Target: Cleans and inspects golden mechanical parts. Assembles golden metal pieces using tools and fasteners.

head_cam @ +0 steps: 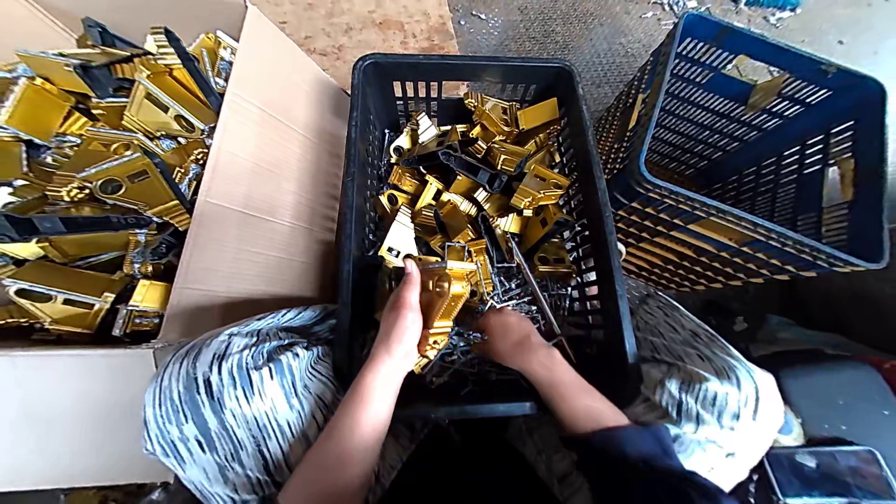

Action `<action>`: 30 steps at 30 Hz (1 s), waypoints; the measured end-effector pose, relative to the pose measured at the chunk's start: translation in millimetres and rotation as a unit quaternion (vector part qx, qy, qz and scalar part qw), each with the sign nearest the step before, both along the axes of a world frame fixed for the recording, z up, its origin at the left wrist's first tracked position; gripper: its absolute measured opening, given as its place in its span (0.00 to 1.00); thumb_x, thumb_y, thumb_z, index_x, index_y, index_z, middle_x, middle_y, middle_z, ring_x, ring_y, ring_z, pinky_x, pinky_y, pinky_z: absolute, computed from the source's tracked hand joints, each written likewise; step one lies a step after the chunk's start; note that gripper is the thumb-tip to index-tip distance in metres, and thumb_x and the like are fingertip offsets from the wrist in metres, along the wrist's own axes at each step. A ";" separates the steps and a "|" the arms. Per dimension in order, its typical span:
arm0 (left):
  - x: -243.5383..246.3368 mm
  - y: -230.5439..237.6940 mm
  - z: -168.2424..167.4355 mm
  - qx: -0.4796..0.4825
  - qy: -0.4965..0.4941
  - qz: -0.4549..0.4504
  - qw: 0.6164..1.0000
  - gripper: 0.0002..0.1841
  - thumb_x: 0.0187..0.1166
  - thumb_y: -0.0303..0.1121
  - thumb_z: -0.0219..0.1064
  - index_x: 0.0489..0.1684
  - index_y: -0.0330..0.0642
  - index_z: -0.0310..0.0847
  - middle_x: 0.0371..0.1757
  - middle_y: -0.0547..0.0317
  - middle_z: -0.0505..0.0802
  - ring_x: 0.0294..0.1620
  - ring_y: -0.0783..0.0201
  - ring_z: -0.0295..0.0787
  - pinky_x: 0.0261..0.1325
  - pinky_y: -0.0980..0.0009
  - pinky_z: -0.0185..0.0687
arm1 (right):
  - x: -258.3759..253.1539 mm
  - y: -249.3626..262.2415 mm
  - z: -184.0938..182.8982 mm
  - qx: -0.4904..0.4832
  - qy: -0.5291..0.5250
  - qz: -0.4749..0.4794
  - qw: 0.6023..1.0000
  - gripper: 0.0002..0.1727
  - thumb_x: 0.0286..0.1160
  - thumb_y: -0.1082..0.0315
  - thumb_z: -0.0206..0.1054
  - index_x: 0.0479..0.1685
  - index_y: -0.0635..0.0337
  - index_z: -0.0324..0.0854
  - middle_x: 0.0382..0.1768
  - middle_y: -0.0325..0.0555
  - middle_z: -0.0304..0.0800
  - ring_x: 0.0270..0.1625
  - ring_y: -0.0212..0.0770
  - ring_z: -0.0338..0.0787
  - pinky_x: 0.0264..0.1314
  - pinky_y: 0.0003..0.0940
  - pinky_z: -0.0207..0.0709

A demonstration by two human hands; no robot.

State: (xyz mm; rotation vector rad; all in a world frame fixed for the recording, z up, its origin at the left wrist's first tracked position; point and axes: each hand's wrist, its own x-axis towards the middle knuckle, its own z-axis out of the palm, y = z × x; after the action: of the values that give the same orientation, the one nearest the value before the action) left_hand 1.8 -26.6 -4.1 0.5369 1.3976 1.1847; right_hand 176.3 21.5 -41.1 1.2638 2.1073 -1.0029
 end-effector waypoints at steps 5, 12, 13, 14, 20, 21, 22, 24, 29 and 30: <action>-0.7 -2.7 -2.8 0.040 -0.118 -0.015 0.992 0.33 0.66 0.25 0.71 0.75 0.44 0.63 0.45 0.53 0.88 0.35 0.63 0.89 0.41 0.69 0.90 | 5.2 3.3 -2.5 0.028 0.131 0.007 0.991 0.16 0.83 0.63 0.62 0.58 0.63 0.89 0.61 0.59 0.90 0.69 0.59 0.86 0.73 0.62 0.75; 2.4 -0.2 -5.2 0.019 -0.196 0.020 0.980 0.35 0.81 0.24 0.62 0.87 0.54 0.51 0.46 0.49 0.87 0.36 0.61 0.90 0.41 0.68 0.90 | 12.0 -15.7 23.8 0.025 0.551 -0.225 0.803 0.09 0.81 0.73 0.64 0.50 0.63 0.89 0.38 0.36 0.91 0.30 0.23 0.84 0.34 0.21 0.81; 4.4 -0.9 -4.8 0.027 -0.199 0.007 0.980 0.36 0.81 0.25 0.63 0.87 0.55 0.50 0.47 0.50 0.88 0.38 0.61 0.91 0.43 0.67 0.90 | 9.6 -16.7 26.0 0.043 0.542 -0.234 0.806 0.08 0.78 0.73 0.68 0.47 0.62 0.91 0.41 0.37 0.92 0.33 0.23 0.85 0.35 0.20 0.82; 6.3 -1.9 -4.6 0.041 -0.194 -0.009 0.980 0.38 0.79 0.24 0.65 0.88 0.55 0.49 0.49 0.50 0.88 0.40 0.61 0.91 0.45 0.67 0.91 | 7.6 -16.7 25.8 0.061 0.531 -0.241 0.810 0.06 0.76 0.72 0.71 0.44 0.60 0.93 0.42 0.38 0.92 0.33 0.24 0.86 0.35 0.20 0.83; 8.0 -5.8 -10.2 0.092 -0.102 -0.105 0.985 0.55 0.61 0.19 0.80 0.91 0.51 0.44 0.64 0.47 0.86 0.60 0.56 0.90 0.64 0.61 0.89 | 11.7 -10.9 25.7 0.074 0.441 -0.215 0.868 0.06 0.68 0.66 0.77 0.30 0.59 0.90 0.36 0.40 0.89 0.27 0.24 0.85 0.30 0.21 0.83; 8.3 -5.2 -10.0 0.093 -0.100 -0.096 0.986 0.54 0.62 0.19 0.79 0.90 0.50 0.45 0.62 0.48 0.87 0.57 0.57 0.91 0.62 0.62 0.90 | 13.7 -10.8 28.0 0.072 0.437 -0.209 0.872 0.08 0.69 0.64 0.78 0.32 0.60 0.91 0.37 0.40 0.90 0.27 0.24 0.85 0.31 0.20 0.83; 7.8 -4.3 -9.5 0.093 -0.099 -0.086 0.987 0.53 0.63 0.19 0.78 0.90 0.51 0.45 0.60 0.49 0.87 0.55 0.58 0.91 0.61 0.62 0.90 | 15.7 -11.0 30.4 0.071 0.432 -0.201 0.876 0.10 0.71 0.62 0.78 0.36 0.60 0.92 0.39 0.40 0.90 0.29 0.24 0.85 0.32 0.20 0.83; 6.2 -3.6 -8.8 0.094 -0.097 -0.078 0.988 0.50 0.65 0.20 0.76 0.89 0.51 0.46 0.59 0.51 0.86 0.53 0.60 0.91 0.59 0.64 0.90 | 18.6 -11.2 33.7 0.055 0.426 -0.180 0.885 0.11 0.78 0.61 0.72 0.44 0.60 0.93 0.41 0.40 0.90 0.29 0.23 0.85 0.33 0.19 0.83; 3.4 -3.1 -15.4 0.107 -0.079 -0.136 0.982 0.59 0.60 0.23 0.83 0.91 0.47 0.38 0.67 0.48 0.84 0.63 0.58 0.89 0.67 0.62 0.88 | 18.2 -7.1 34.8 0.060 0.409 -0.167 0.895 0.11 0.79 0.65 0.66 0.40 0.58 0.94 0.38 0.38 0.90 0.29 0.22 0.84 0.34 0.20 0.81; 3.1 -2.5 -15.5 0.102 -0.068 -0.149 0.981 0.61 0.56 0.22 0.84 0.91 0.47 0.38 0.66 0.48 0.86 0.63 0.58 0.89 0.68 0.61 0.88 | 16.9 -8.1 33.9 0.085 0.411 -0.170 0.892 0.09 0.76 0.67 0.67 0.39 0.58 0.94 0.38 0.39 0.91 0.30 0.23 0.85 0.36 0.22 0.82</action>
State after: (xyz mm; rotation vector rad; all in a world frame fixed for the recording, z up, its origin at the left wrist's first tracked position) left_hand 4.8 -29.1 -19.6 0.7660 1.0430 1.1019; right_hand 193.2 13.5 -7.2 1.4969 2.6793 -1.7847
